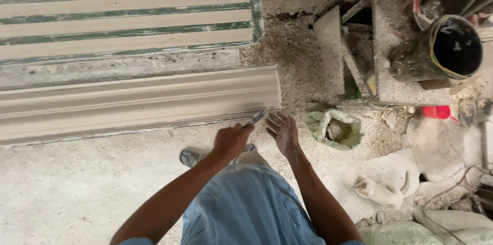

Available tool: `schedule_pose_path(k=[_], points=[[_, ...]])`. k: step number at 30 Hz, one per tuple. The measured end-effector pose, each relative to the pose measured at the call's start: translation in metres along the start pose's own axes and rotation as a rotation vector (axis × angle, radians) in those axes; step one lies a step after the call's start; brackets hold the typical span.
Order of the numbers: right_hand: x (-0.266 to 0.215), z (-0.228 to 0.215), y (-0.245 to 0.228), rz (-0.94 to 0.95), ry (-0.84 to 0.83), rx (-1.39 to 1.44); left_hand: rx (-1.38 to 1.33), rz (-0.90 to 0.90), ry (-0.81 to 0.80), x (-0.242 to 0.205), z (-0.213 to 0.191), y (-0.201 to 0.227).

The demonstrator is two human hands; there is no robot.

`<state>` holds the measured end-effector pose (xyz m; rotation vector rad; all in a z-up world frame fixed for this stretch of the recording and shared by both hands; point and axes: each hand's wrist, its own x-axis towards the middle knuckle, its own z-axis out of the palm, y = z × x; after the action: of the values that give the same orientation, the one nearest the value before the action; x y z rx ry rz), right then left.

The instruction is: The person repeatedly smooths the surface of a long, white, molded plaster piece using a small handheld tool. The person works along the length of the piece, applying the tool to the surface and edges to refine the finish.

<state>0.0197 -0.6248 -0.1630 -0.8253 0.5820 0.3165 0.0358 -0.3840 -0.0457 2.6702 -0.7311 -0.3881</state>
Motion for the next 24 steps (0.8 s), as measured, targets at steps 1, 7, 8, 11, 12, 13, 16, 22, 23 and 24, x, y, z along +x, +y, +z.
schedule_pose_path(k=[1, 7, 8, 11, 12, 13, 16, 22, 23, 24], points=[[0.002, -0.004, -0.003, -0.008, 0.002, -0.007, -0.007, -0.018, -0.026, 0.009, 0.003, 0.006], [-0.012, -0.002, -0.024, -0.025, 0.041, -0.108, -0.016, 0.069, 0.103, 0.033, 0.007, 0.030], [-0.019, -0.002, -0.034, -0.019, 0.088, -0.193, -0.047, 0.025, 0.016, 0.038, 0.003, 0.034], [-0.053, 0.003, -0.056, -0.002, 0.137, -0.410, -0.078, 0.015, -0.105, 0.036, -0.012, 0.046], [-0.067, 0.005, -0.059, 0.009, 0.135, -0.479, -0.080, 0.025, -0.124, 0.030, -0.018, 0.053], [-0.080, 0.009, -0.057, 0.062, 0.087, -0.407, -0.197, 0.001, -0.115, 0.026, -0.022, 0.065], [-0.084, 0.015, -0.056, 0.059, -0.067, -0.197, -0.455, 0.030, 0.028, 0.034, -0.024, 0.106], [-0.085, -0.022, -0.055, -0.037, -0.051, -0.472, -0.399, 0.131, 0.048, 0.041, -0.004, 0.090], [-0.094, -0.032, -0.065, -0.037, -0.026, -0.649, -0.302, 0.098, 0.108, 0.045, -0.005, 0.065], [-0.101, -0.037, -0.075, -0.038, 0.000, -0.828, -0.247, 0.011, 0.108, 0.054, -0.008, 0.039]])
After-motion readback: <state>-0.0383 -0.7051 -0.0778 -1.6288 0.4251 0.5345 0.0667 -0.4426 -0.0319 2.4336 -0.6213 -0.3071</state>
